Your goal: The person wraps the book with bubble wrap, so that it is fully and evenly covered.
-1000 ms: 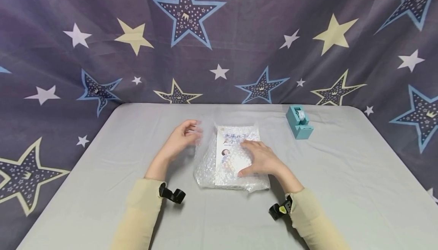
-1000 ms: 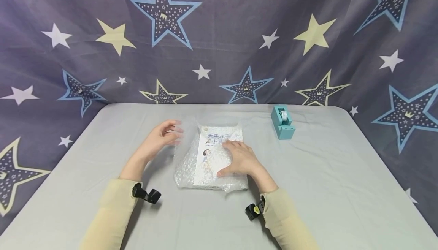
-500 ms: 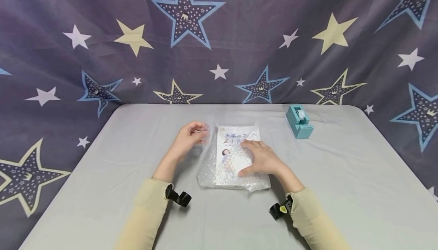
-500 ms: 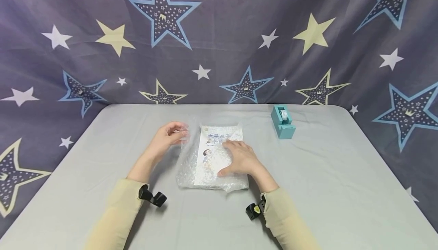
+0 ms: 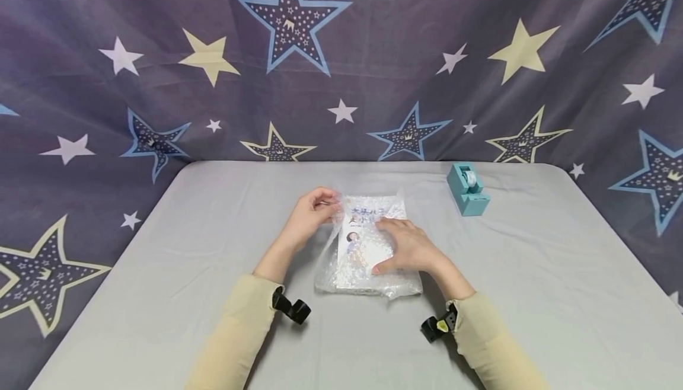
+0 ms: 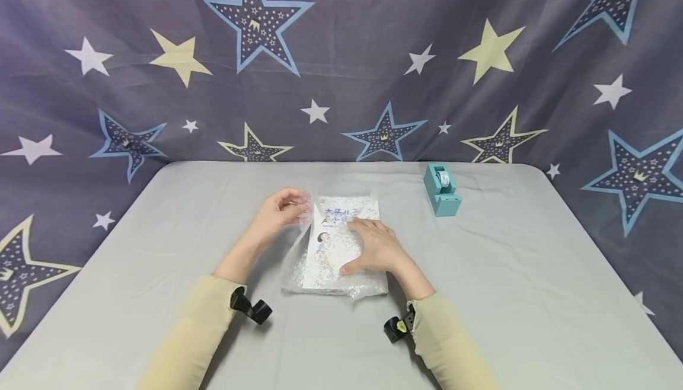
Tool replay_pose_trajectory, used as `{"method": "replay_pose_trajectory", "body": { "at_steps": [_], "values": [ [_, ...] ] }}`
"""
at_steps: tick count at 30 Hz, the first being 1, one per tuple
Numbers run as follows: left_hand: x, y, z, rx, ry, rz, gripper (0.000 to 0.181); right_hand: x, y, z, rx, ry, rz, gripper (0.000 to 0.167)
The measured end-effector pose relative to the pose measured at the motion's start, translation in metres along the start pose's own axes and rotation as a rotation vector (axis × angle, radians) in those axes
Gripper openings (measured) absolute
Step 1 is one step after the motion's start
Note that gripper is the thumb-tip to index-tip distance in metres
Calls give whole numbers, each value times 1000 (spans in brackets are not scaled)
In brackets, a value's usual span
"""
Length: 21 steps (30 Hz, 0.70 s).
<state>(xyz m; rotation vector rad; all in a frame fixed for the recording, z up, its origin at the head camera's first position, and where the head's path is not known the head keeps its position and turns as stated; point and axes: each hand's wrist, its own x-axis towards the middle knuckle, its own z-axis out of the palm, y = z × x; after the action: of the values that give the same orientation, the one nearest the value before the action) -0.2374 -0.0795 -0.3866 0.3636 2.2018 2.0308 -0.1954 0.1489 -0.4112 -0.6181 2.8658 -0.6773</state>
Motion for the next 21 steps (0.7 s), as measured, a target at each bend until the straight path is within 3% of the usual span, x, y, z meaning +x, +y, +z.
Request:
{"method": "replay_pose_trajectory", "body": {
  "at_steps": [12, 21],
  "values": [
    [13, 0, 35, 130, -40, 11, 21, 1, 0, -1, 9, 1, 0, 98],
    [16, -8, 47, 170, -43, -18, 20, 1, 1, 0, 9, 0, 7, 98]
  ]
}}
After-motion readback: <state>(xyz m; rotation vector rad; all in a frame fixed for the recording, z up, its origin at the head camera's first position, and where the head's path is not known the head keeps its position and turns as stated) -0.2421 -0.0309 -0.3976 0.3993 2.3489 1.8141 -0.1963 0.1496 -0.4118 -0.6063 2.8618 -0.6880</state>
